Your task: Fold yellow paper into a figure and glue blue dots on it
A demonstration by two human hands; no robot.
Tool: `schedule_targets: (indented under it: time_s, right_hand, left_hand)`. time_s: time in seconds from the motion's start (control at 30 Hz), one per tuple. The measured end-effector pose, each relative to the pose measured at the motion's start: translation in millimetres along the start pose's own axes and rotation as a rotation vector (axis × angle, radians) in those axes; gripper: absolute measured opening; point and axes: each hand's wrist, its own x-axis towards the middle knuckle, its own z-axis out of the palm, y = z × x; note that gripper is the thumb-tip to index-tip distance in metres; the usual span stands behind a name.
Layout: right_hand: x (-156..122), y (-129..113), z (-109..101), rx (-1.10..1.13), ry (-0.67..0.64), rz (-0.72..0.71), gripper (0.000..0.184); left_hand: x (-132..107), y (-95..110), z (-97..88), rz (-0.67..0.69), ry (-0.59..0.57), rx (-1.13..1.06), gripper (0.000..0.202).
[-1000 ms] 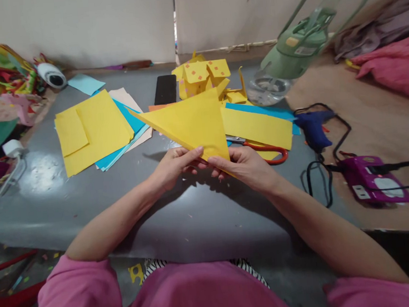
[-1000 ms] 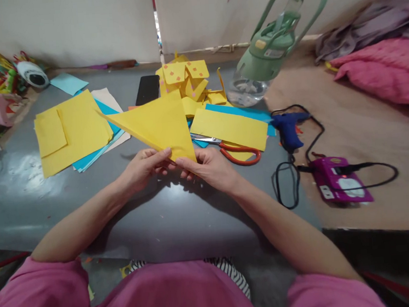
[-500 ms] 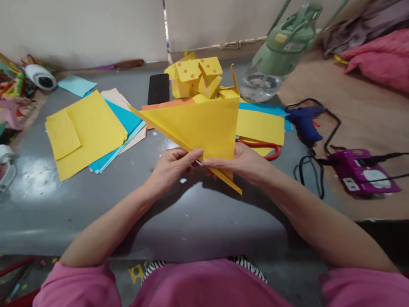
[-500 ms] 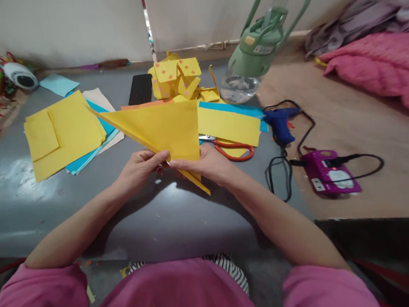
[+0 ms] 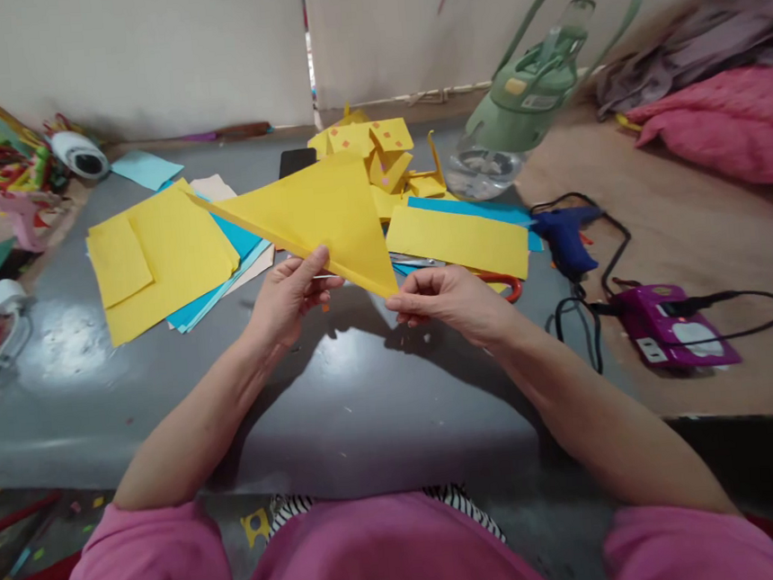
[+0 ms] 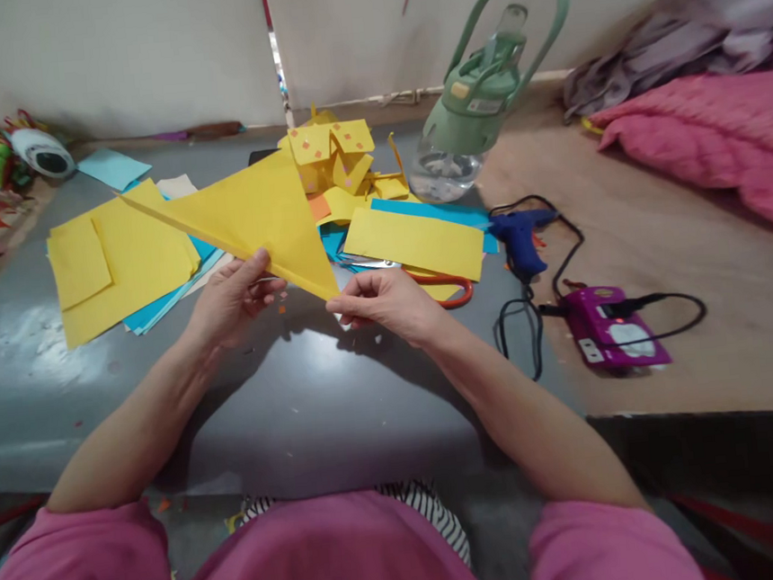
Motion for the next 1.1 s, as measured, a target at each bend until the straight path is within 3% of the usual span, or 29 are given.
schedule_targets:
  time_s: [0.13, 0.27, 0.33, 0.43, 0.5, 0.87, 1.1]
  right_hand:
    - [5, 0, -11, -0.064, 0.108, -0.057, 0.049]
    - [9, -1, -16, -0.126, 0.325, -0.260, 0.055]
    - [9, 0, -14, -0.154, 0.274, -0.244, 0.058]
    - [8, 3, -9, -0.206, 0.051, -0.115, 0.056]
    - [7, 3, -7, -0.210, -0.027, -0.078, 0.053]
    - [1, -8, -10, -0.192, -0.060, -0.024, 0.050]
    - [1, -8, -13, -0.227, -0.100, -0.061, 0.049]
  left_hand:
    - [6, 3, -1.5, -0.011, 0.091, -0.109, 0.037]
    - [10, 0, -0.5, 0.004, 0.103, -0.172, 0.042]
    - [8, -6, 2.4, -0.003, 0.046, -0.135, 0.043]
    - [3, -14, 7.9, -0.037, -0.103, -0.058, 0.042]
    - [2, -16, 9.4, -0.052, -0.134, -0.043, 0.039]
    - [33, 22, -30.0, 0.134, 0.187, -0.164, 0.037]
    - [43, 34, -49.1, 0.163, 0.301, -0.273, 0.029]
